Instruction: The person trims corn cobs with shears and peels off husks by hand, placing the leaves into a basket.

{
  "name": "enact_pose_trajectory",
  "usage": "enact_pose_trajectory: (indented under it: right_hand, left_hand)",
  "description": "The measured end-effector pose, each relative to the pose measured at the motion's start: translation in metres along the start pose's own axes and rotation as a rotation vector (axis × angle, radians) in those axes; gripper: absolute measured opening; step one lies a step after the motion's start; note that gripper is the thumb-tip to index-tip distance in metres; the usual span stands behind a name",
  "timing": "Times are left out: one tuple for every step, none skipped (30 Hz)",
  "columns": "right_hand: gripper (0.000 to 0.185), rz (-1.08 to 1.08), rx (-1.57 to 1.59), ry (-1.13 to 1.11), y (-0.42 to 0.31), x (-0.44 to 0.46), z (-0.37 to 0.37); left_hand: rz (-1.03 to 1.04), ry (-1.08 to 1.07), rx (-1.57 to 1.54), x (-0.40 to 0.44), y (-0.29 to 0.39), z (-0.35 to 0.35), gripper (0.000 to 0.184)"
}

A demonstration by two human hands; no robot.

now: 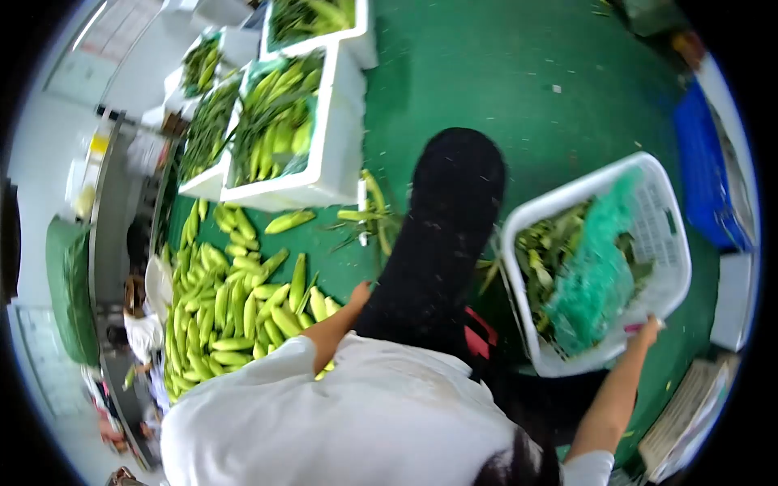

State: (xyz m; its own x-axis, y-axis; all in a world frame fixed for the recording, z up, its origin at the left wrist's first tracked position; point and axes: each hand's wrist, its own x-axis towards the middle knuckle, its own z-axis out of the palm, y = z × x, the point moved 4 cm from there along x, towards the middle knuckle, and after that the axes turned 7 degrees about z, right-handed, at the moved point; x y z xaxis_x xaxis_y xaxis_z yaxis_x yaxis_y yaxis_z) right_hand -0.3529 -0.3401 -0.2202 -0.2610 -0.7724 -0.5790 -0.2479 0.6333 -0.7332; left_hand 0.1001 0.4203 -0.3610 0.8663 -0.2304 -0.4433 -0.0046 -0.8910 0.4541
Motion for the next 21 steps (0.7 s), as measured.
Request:
enact_pose_trajectory:
  right_hand:
    - [0.043, -0.007, 0.067, 0.028, 0.006, 0.029, -0.004]
    - [0.045, 0.025, 0.028, -0.027, 0.004, 0.034, -0.009]
    - [0.047, -0.020, -0.010, 0.025, 0.005, 0.059, -0.018]
    - [0.047, 0.031, -0.005, 0.046, 0.002, 0.048, -0.020]
    - [0.046, 0.076, 0.006, 0.068, -0.004, 0.035, -0.019]
    - [0.046, 0.052, -0.003, 0.094, -0.006, 0.024, -0.013]
    - [0.046, 0.031, -0.016, 0.130, -0.006, 0.008, -0.016]
    - [0.045, 0.010, -0.028, 0.171, -0.006, -0.001, -0.024]
    - [0.043, -0.097, -0.082, 0.100, 0.002, 0.012, -0.040]
    - [0.041, -0.202, -0.136, 0.026, 0.012, 0.020, -0.051]
    - [0.039, -0.145, -0.171, 0.015, 0.012, 0.033, -0.065]
    - [0.036, -0.089, -0.207, 0.002, 0.006, 0.020, -0.065]
    - [0.034, -0.034, -0.245, -0.012, -0.001, 0.008, -0.064]
    - [0.033, 0.146, -0.200, 0.066, 0.000, 0.001, -0.058]
    - [0.034, 0.237, 0.082, 0.064, 0.001, -0.046, -0.015]
    - [0.035, 0.243, 0.098, 0.033, -0.004, -0.089, 0.018]
    - [0.035, 0.248, 0.115, 0.002, -0.010, -0.133, 0.052]
    - [0.036, 0.225, 0.101, 0.029, -0.009, -0.117, 0.043]
    - [0.036, 0.202, 0.089, 0.057, -0.010, -0.104, 0.034]
    - [0.038, 0.181, 0.082, 0.085, -0.007, -0.081, 0.017]
    - [0.040, 0.135, -0.009, 0.124, -0.002, -0.052, -0.006]
  left_hand:
    - [-0.003, 0.156, -0.026, 0.004, 0.022, -0.015, 0.054]
    - [0.075, 0.299, -0.046, 0.025, 0.027, -0.022, 0.056]
    - [0.129, 0.295, -0.064, 0.049, 0.044, -0.043, 0.058]
    - [0.166, 0.388, -0.028, 0.077, 0.059, -0.061, 0.060]
    - [0.085, 0.387, -0.068, 0.104, 0.077, -0.086, 0.068]
    - [-0.149, 0.339, -0.061, 0.130, 0.092, -0.102, 0.081]
    - [-0.366, 0.309, -0.210, 0.163, 0.086, -0.103, 0.099]
    - [-0.567, 0.383, -0.342, 0.198, 0.072, -0.090, 0.111]
    - [-0.644, 0.261, -0.314, 0.216, 0.078, -0.089, 0.119]
    - [-0.657, 0.237, -0.263, 0.226, 0.089, -0.081, 0.123]
    - [-0.664, 0.198, -0.235, 0.230, 0.100, -0.068, 0.124]
    - [-0.670, 0.156, -0.208, 0.232, 0.109, -0.049, 0.125]
    - [-0.610, 0.201, -0.091, 0.228, 0.118, -0.035, 0.125]
    - [-0.530, 0.295, 0.072, 0.219, 0.127, -0.023, 0.115]
    - [-0.484, 0.327, 0.082, 0.209, 0.127, -0.012, 0.104]
    - [-0.432, 0.372, 0.092, 0.205, 0.129, -0.007, 0.093]
    - [-0.353, 0.468, 0.146, 0.198, 0.125, 0.002, 0.071]
    - [-0.305, 0.448, 0.213, 0.188, 0.128, 0.001, 0.057]
    - [-0.224, 0.397, 0.203, 0.182, 0.122, 0.007, 0.054]
    - [-0.140, 0.348, 0.195, 0.177, 0.111, 0.016, 0.051]
    - [-0.062, 0.365, 0.132, 0.168, 0.098, 0.022, 0.049]
